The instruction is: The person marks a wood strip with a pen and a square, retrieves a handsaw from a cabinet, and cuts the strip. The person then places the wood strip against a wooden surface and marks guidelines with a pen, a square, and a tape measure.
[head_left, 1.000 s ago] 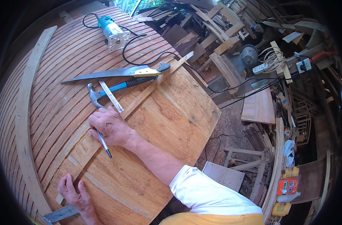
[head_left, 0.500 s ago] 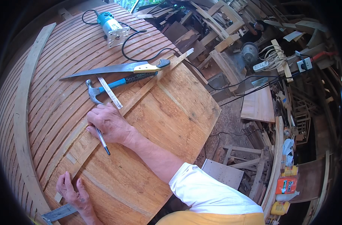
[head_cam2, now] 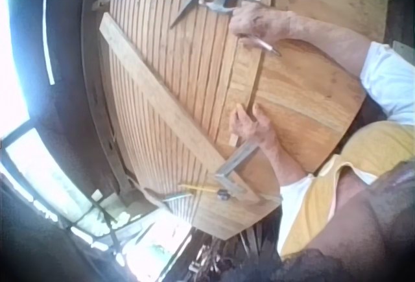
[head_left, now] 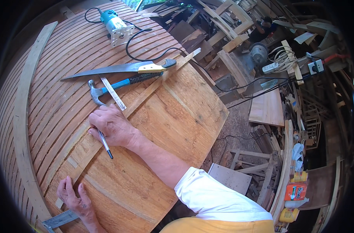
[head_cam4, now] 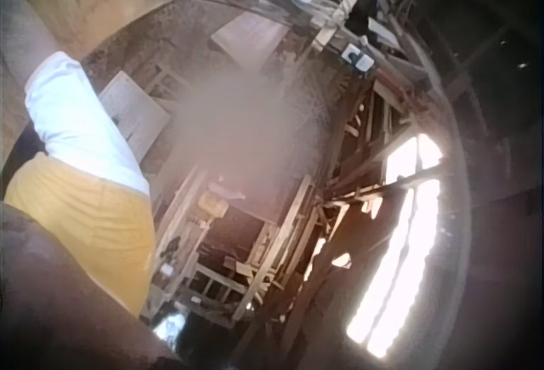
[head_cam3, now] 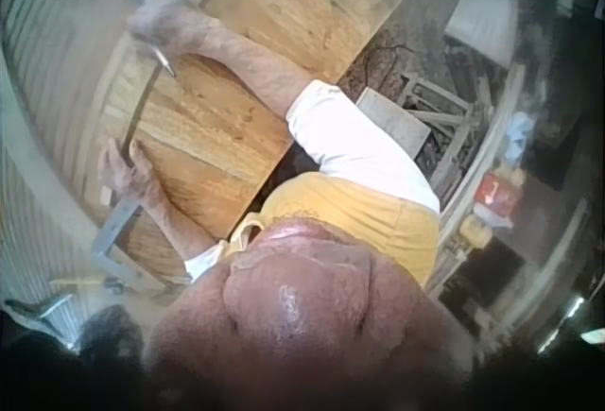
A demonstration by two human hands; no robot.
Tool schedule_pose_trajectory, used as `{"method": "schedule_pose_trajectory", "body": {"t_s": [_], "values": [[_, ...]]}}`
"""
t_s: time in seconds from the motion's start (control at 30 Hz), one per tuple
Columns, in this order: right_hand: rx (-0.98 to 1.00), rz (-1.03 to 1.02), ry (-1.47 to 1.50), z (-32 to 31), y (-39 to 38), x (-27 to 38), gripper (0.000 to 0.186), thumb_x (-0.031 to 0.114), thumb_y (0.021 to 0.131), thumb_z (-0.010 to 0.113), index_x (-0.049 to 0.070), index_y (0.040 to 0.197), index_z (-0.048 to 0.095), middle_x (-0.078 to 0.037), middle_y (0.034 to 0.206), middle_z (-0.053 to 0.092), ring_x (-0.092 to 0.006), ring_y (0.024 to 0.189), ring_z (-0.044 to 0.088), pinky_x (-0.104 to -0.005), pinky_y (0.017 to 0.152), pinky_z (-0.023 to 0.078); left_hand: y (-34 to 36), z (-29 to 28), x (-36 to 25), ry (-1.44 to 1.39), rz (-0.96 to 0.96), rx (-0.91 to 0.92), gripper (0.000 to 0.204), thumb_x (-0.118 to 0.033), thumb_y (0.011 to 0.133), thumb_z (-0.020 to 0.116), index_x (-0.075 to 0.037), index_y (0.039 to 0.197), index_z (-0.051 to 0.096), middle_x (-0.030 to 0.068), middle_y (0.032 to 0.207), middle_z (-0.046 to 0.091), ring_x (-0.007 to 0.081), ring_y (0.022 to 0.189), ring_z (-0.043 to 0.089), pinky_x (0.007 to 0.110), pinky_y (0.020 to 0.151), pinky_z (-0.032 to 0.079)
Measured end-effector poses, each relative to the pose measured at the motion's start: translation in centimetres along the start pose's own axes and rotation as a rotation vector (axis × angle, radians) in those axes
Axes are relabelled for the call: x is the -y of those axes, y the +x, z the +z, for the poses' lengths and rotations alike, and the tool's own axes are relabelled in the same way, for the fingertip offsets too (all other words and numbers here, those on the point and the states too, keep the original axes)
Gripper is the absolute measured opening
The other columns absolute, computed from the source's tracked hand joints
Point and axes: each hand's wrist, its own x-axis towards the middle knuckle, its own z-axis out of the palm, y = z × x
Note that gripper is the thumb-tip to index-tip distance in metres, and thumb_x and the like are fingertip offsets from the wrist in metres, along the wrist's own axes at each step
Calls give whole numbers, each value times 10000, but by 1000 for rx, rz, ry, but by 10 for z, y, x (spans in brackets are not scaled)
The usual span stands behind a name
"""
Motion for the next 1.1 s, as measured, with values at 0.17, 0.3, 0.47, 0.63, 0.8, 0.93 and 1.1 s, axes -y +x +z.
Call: {"method": "schedule_pose_trajectory", "body": {"t_s": [0.17, 0.3, 0.47, 0.63, 0.8, 0.93, 1.1], "values": [[3, 0, -8, -2, -1, -2, 269, 232, 806, 817, 109, 861, 584, -54, 847, 612, -270, 894, 633, -428, 788, 436, 1, 2, -1, -25, -2, 7, 448, -91, 951, 721, 47, 1370, 641, 192, 1321, 607, 361, 1245, 529, 470, 1083, 418], [-1, -4, 7, 1, 0, -2, 268, 227, 795, 801, 102, 849, 569, -67, 838, 613, -285, 900, 631, -438, 786, 436, 0, 1, 2, -4, 17, -4, 440, -77, 956, 712, 40, 1374, 636, 191, 1329, 603, 361, 1256, 526, 470, 1083, 419], [7, -11, 21, -1, -1, -1, 267, 239, 818, 808, 116, 853, 574, -54, 839, 597, -271, 887, 623, -424, 780, 424, 0, 1, 2, 10, 9, 2, 441, -65, 957, 708, 32, 1381, 633, 192, 1333, 600, 362, 1255, 528, 470, 1082, 420], [4, -13, 19, -1, -1, -2, 268, 238, 818, 808, 116, 855, 572, -58, 838, 594, -273, 891, 622, -429, 780, 421, 0, 2, 4, 4, 18, -2, 436, -66, 960, 705, 31, 1379, 635, 198, 1335, 599, 361, 1259, 527, 469, 1083, 420], [-2, -13, 10, 1, 0, -2, 269, 236, 816, 807, 108, 860, 574, -62, 842, 598, -276, 894, 625, -432, 780, 423, -1, 2, 4, -4, 4, -1, 435, -66, 960, 699, 31, 1379, 635, 201, 1339, 599, 364, 1262, 526, 471, 1090, 416], [-12, -9, 5, -1, -1, -1, 267, 228, 812, 803, 100, 863, 574, -66, 846, 600, -279, 889, 627, -435, 776, 424, 0, 2, 3, -14, -4, 2, 438, -62, 954, 700, 32, 1378, 636, 201, 1340, 600, 365, 1262, 526, 474, 1094, 413], [-15, -16, 9, 2, 0, -2, 267, 226, 810, 800, 104, 855, 567, -64, 832, 600, -283, 879, 631, -437, 765, 426, -1, 2, 5, 12, 14, -2, 445, -61, 949, 704, 37, 1377, 635, 200, 1337, 602, 363, 1261, 527, 472, 1093, 412]]}}
